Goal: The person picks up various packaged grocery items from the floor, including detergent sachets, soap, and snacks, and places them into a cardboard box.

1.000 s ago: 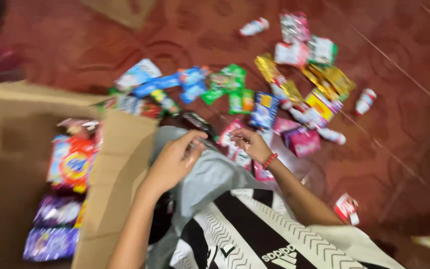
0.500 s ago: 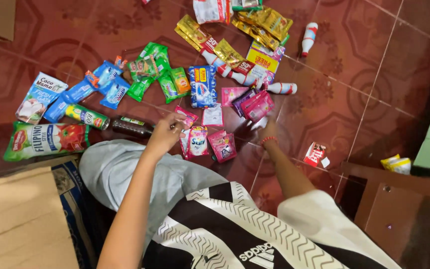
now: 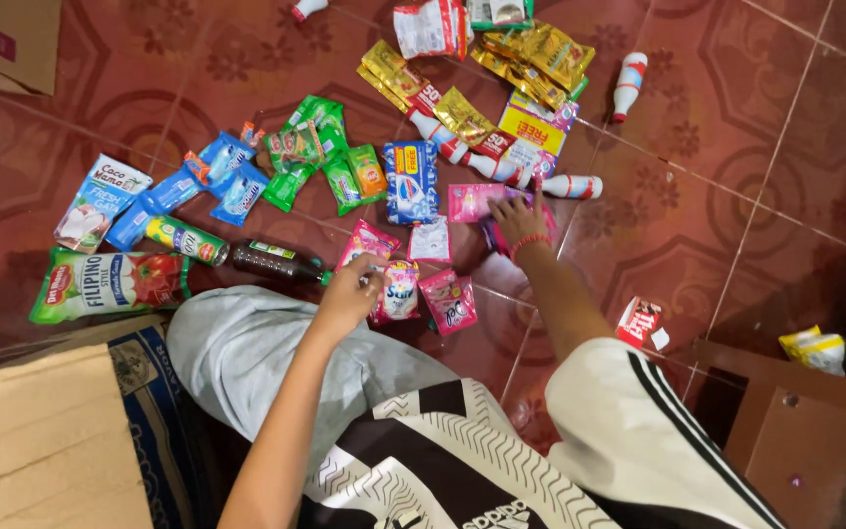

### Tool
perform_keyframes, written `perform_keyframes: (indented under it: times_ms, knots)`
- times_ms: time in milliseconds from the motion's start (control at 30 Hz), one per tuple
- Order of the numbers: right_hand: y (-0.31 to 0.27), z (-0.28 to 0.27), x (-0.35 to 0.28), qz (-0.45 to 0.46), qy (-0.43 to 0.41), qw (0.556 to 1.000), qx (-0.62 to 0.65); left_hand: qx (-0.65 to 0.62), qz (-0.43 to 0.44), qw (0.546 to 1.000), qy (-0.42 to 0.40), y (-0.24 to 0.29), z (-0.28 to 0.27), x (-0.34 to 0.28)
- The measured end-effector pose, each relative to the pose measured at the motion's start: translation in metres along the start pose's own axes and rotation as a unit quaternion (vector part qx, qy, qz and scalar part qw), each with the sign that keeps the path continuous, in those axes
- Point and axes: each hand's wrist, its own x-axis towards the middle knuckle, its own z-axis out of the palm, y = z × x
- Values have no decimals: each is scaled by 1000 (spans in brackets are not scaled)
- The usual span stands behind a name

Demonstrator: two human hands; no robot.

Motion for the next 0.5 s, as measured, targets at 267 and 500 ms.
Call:
perform_keyframes:
  times_ms: [267,500]
  knots:
    - [7,62,-43,-9,13,999,44,-2,-6,1000,4,-15,3,1]
    - [3,-13,-29,32,-153,949,275,-69,-13,997,-26,-30,15,7]
